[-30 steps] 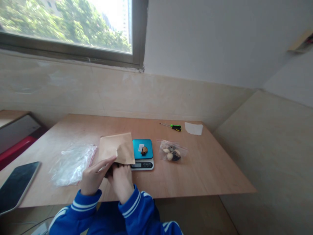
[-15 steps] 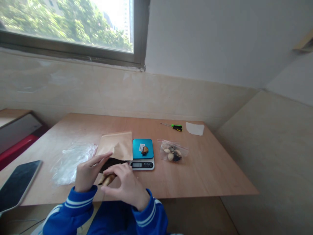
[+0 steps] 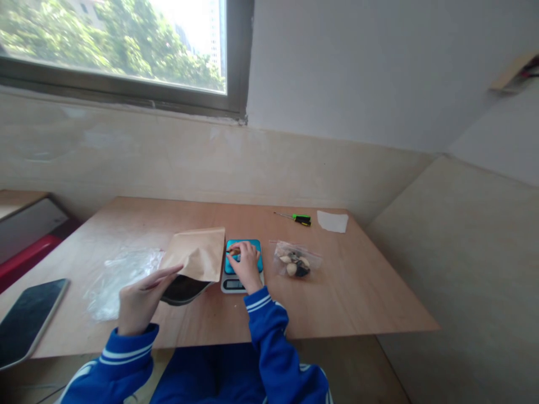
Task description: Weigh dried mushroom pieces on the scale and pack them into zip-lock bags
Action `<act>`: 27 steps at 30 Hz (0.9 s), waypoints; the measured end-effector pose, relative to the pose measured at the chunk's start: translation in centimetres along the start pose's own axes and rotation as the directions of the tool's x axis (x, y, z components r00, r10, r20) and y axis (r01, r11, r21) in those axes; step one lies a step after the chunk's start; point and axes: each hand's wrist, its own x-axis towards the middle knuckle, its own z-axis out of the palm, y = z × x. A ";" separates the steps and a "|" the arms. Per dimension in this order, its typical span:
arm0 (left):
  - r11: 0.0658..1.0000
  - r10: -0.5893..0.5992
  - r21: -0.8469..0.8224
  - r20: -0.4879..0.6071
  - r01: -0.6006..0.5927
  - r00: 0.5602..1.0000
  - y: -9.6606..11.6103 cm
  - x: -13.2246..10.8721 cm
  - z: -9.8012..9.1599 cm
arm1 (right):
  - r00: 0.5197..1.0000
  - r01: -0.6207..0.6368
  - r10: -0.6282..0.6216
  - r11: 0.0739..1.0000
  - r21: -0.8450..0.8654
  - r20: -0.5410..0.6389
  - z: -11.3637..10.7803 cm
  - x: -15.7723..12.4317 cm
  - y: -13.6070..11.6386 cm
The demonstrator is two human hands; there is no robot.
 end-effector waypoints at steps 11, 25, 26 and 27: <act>0.999 0.044 0.002 -0.008 -0.044 0.999 -0.1 0.2 -0.6 | 0.969 0.164 -0.108 0.955 0.249 -0.222 -1.5 -4.2 -3.9; 0.962 0.263 0.058 0.054 -0.266 0.963 -0.6 -0.5 0.0 | 0.902 0.233 -0.198 0.971 -0.048 0.383 3.2 -8.3 -10.9; 0.955 0.285 0.064 0.062 -0.289 0.956 -0.7 -0.6 0.1 | 0.894 0.231 -0.175 0.969 -0.091 0.414 3.7 -7.8 -10.8; 0.950 0.300 0.069 0.070 -0.305 0.951 -0.7 -0.7 0.2 | 0.889 0.231 -0.161 0.966 -0.117 0.429 4.4 -7.2 -10.7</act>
